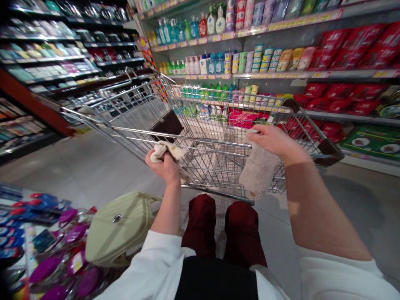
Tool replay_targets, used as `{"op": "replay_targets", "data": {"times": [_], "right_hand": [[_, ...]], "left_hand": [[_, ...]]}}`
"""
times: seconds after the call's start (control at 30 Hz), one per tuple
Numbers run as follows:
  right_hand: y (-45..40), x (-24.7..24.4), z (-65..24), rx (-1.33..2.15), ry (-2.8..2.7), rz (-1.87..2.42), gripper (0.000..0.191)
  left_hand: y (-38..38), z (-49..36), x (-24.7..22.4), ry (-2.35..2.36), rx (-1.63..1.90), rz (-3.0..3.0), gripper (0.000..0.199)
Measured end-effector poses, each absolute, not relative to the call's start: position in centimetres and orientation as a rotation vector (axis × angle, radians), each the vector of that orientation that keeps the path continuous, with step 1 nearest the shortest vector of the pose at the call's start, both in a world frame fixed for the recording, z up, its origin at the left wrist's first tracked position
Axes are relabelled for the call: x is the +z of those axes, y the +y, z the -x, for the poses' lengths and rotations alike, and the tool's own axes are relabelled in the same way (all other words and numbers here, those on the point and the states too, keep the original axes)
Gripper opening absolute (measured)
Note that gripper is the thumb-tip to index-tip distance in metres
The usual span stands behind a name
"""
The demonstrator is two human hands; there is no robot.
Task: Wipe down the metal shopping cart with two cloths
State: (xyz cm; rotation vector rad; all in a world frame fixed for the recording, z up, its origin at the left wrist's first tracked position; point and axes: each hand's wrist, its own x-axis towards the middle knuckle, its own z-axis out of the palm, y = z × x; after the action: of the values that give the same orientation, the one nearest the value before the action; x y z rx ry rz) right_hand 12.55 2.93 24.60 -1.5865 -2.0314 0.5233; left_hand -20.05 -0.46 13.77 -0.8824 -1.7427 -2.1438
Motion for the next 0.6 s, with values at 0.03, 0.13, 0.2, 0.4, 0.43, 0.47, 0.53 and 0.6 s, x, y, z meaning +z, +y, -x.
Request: {"op": "replay_targets", "data": {"times": [0.03, 0.13, 0.2, 0.4, 0.43, 0.47, 0.53, 0.6], "right_hand": [[3.0, 24.5, -12.6, 0.528, -2.028, 1.584, 0.041], [3.1, 24.5, -12.6, 0.533, -2.027, 1.609, 0.041], [3.1, 24.6, -12.5, 0.535, -2.027, 1.626, 0.042], [2.9, 24.7, -12.3, 0.546, -2.017, 1.641, 0.041], [2.9, 24.7, -12.4, 0.548, -2.010, 1.642, 0.041], [2.9, 24.6, -12.4, 0.550, -2.003, 1.645, 0.042], [3.0, 24.6, -12.5, 0.549, -1.999, 1.649, 0.042], [3.1, 24.5, -12.6, 0.552, -2.009, 1.652, 0.043]], "left_hand": [[-0.1, 20.1, 14.0, -1.722, -2.141, 0.906, 0.025], [0.3, 19.6, 12.2, -1.751, -2.070, 1.080, 0.028], [-0.2, 19.0, 9.5, -1.839, -1.984, 1.172, 0.030], [-2.2, 19.0, 5.4, -1.988, -1.865, 1.413, 0.030], [-2.1, 19.4, 6.2, -1.975, -1.899, 1.361, 0.030], [-1.9, 19.9, 7.2, -1.951, -1.940, 1.286, 0.029], [-1.1, 20.9, 9.8, -1.885, -2.014, 1.098, 0.028], [-0.2, 21.9, 12.2, -1.829, -2.036, 0.953, 0.026]]}}
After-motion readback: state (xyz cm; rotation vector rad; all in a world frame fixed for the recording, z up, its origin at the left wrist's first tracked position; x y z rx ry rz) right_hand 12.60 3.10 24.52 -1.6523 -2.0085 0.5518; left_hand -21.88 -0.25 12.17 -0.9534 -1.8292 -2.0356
